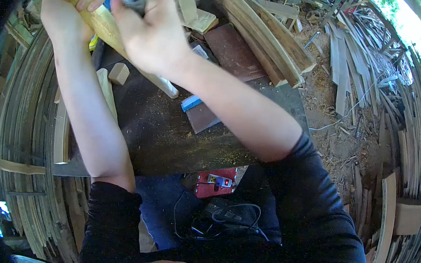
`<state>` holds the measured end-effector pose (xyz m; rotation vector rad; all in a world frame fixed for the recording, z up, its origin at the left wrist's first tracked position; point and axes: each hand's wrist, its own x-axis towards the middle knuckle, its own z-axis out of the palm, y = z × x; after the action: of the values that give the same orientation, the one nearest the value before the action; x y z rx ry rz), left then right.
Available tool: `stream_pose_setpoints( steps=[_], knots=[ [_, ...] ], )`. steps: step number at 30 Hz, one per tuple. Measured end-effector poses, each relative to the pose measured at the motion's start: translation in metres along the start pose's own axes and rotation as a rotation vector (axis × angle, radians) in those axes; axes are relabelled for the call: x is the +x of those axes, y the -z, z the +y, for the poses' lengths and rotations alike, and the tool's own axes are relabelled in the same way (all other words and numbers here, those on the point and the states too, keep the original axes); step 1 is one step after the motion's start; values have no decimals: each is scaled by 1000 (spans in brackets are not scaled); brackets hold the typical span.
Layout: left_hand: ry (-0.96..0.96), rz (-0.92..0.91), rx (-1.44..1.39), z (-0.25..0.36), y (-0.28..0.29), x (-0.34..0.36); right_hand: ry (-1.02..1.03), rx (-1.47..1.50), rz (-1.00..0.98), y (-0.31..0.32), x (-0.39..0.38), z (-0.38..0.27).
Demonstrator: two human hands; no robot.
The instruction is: The person carves a long, thin piece of wood using a chisel, repeatedly shaving off thin layers to shape the wood. The person holds the wood with one hand and uses the chisel with the other, working on a cluttered workbench in a workshop.
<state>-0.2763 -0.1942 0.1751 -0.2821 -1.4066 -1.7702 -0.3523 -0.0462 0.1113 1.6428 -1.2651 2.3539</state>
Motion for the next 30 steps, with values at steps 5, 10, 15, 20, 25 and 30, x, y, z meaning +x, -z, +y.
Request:
stream_pose_setpoints(
  steps=[5, 10, 15, 20, 25, 30],
  knots=[
    [-157, 453, 209, 7, -81, -26, 120, 190, 112, -1, 13, -16],
    [-138, 227, 66, -3, -45, -11, -31, -55, -50, 3, -2, 6],
    [-137, 377, 159, -6, -52, -16, 253, 140, 131, -15, 9, 0],
    [-223, 299, 242, -2, -66, -23, 299, 102, 213, -15, 14, 2],
    [-236, 292, 173, -3, -64, -21, -70, -38, -27, -5, -4, -3],
    [-171, 299, 129, -5, -61, -19, 251, 79, 204, -2, 15, -8]
  ],
)
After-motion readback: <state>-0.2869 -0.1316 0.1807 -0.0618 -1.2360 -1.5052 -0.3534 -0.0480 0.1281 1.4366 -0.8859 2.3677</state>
